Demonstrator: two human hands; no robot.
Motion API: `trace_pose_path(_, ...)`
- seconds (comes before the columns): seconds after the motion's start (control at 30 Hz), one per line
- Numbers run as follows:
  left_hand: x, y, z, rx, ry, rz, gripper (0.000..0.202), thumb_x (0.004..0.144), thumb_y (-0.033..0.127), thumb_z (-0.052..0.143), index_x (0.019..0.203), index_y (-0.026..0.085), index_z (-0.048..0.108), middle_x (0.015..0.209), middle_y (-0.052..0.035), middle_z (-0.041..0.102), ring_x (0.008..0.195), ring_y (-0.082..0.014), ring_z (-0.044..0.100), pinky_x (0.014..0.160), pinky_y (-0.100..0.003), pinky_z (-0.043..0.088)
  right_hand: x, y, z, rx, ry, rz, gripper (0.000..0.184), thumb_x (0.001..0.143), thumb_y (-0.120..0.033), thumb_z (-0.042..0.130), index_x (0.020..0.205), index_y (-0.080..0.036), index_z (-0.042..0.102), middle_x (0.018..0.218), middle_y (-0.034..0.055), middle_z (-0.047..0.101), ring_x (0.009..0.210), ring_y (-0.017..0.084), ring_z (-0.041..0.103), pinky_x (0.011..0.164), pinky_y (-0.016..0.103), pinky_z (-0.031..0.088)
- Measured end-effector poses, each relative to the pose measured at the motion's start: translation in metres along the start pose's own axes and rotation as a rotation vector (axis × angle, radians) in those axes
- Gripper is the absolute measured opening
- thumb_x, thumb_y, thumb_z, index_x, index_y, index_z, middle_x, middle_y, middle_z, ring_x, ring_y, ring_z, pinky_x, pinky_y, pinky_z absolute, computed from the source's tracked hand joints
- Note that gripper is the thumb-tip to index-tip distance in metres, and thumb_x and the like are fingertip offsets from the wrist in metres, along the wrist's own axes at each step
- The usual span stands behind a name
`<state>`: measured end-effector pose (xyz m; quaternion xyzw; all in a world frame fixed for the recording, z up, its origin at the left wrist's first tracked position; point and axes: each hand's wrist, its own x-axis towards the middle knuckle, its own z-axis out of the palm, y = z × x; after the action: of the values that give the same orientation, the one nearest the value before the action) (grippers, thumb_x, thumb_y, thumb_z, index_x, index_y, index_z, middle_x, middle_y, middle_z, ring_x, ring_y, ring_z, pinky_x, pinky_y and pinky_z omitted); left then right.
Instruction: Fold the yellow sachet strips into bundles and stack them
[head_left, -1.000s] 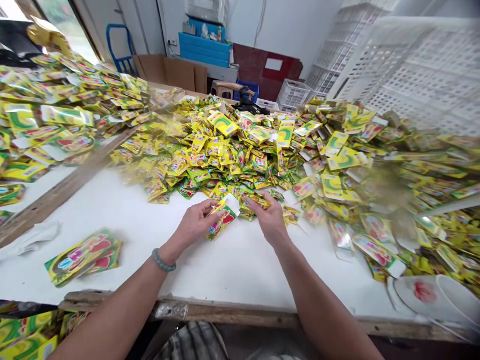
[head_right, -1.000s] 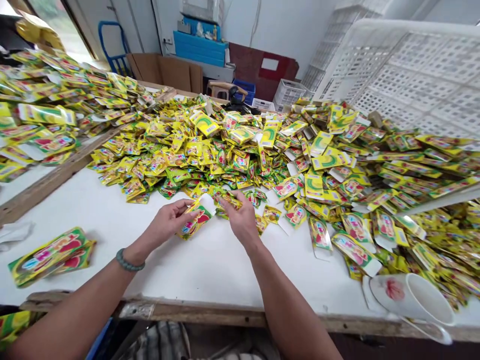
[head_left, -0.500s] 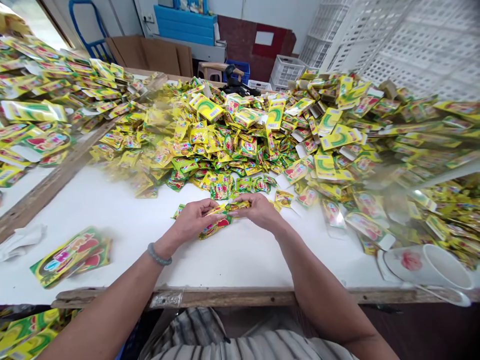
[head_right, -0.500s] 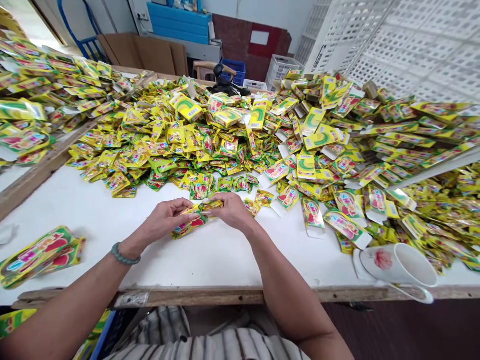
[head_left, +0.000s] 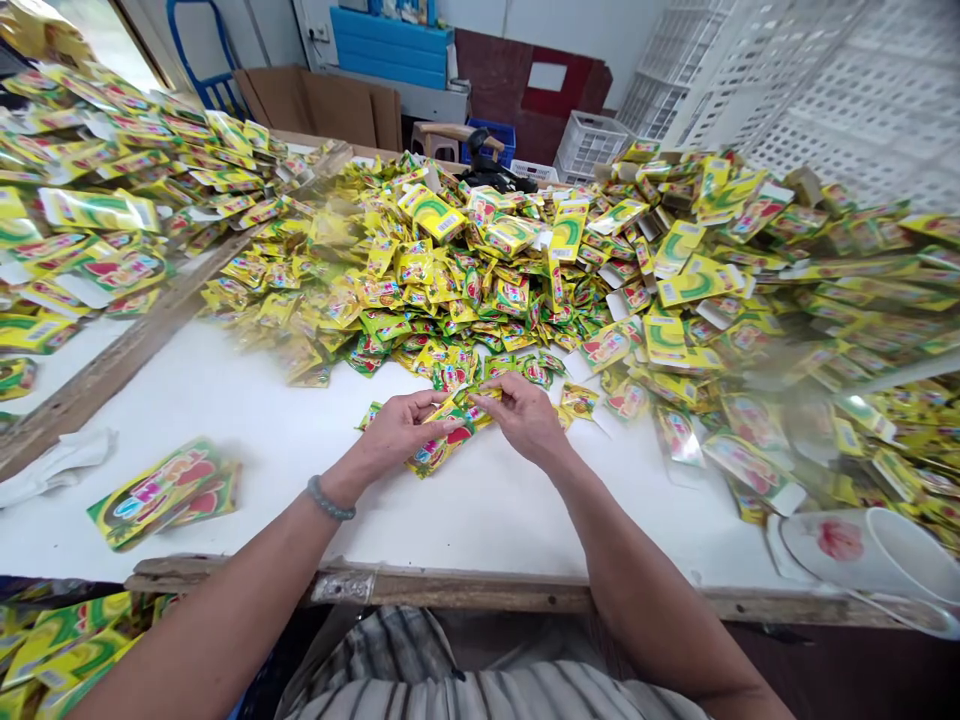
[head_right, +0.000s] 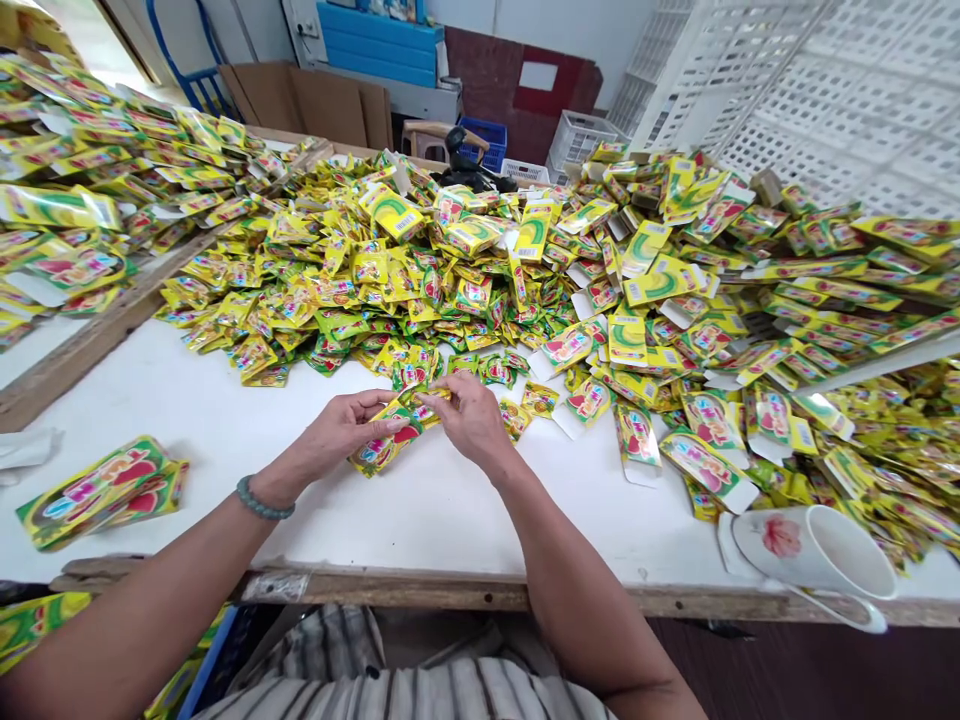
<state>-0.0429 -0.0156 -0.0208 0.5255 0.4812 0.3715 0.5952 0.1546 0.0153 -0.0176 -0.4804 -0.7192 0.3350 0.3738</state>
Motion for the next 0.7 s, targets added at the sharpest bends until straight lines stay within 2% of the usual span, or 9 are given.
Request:
trace_pose_path(0.07,0.0,-0.001,0.0,0.027,0.008,0.009,0.049,0.066,0.047,0.081,0.102,0.014,0.072,0.067,-0.0019,0.068,0.061,-0.0177,0.062,0.052,-0.025,0.044,0.0,-0.001,0.0,-0.052,0.029,-0.025,0.024,0.086,-0.041,0.064,0.079,-0.019,0.07,0.076,0.0031,0.058,0.067,0.015,0.051,0.064,0.029,0.04)
trace_pose_path(0.17,0.001,-0.005,0.0,0.062,0.02,-0.013,0.049,0.065,0.046,0.081,0.102,0.015,0.073,0.062,-0.0005,0.065,0.06,-0.018,0.061,0.051,-0.024,0.043,-0.002,-0.004,0.003,-0.054,-0.004,-0.05,0.02,0.085,-0.037,0.066,0.074,-0.019,0.068,0.073,0.0023,0.057,0.067,0.015,0.051,0.066,0.03,0.041)
trace_pose_path(0.23,0.001,-0.006,-0.001,0.072,0.038,-0.032,0.051,0.064,0.046,0.082,0.103,0.015,0.072,0.059,0.0003,0.064,0.059,-0.0181,0.061,0.05,-0.024,0.042,-0.003,-0.006,0.005,0.035,-0.024,-0.02,0.017,0.082,-0.037,0.069,0.08,-0.02,0.068,0.073,0.0013,0.058,0.067,0.015,0.051,0.066,0.03,0.043)
trace_pose_path(0.4,0.001,-0.004,0.001,0.002,0.037,-0.051,0.055,0.064,0.046,0.082,0.107,0.014,0.071,0.063,-0.001,0.067,0.06,-0.0181,0.062,0.051,-0.025,0.044,-0.004,-0.006,0.008,0.315,-0.003,0.122,0.028,0.077,-0.039,0.07,0.097,-0.022,0.061,0.074,-0.0011,0.059,0.07,0.015,0.058,0.064,0.028,0.047)
trace_pose_path(0.53,0.001,-0.002,0.002,-0.113,0.004,-0.066,0.057,0.066,0.047,0.081,0.112,0.014,0.069,0.079,-0.0042,0.073,0.064,-0.0167,0.064,0.058,-0.026,0.048,-0.006,-0.01,0.009,0.352,-0.08,0.139,0.029,0.08,-0.032,0.064,0.106,-0.023,0.057,0.074,-0.0013,0.064,0.07,0.016,0.062,0.065,0.028,0.048)
trace_pose_path(0.6,0.002,-0.002,0.003,-0.153,0.01,-0.068,0.059,0.067,0.046,0.081,0.114,0.014,0.067,0.085,-0.0053,0.075,0.067,-0.0164,0.065,0.061,-0.026,0.049,-0.007,-0.013,0.008,0.369,-0.061,0.147,0.034,0.081,-0.033,0.063,0.113,-0.023,0.053,0.077,-0.0003,0.068,0.073,0.017,0.065,0.068,0.029,0.049)
trace_pose_path(0.7,0.002,-0.002,0.005,-0.109,0.01,-0.048,0.055,0.069,0.046,0.079,0.112,0.013,0.067,0.082,-0.0043,0.073,0.064,-0.0156,0.064,0.058,-0.025,0.047,-0.01,-0.02,0.008,0.25,-0.045,0.13,0.034,0.085,-0.032,0.06,0.118,-0.023,0.051,0.074,-0.0009,0.068,0.068,0.017,0.064,0.065,0.028,0.047)
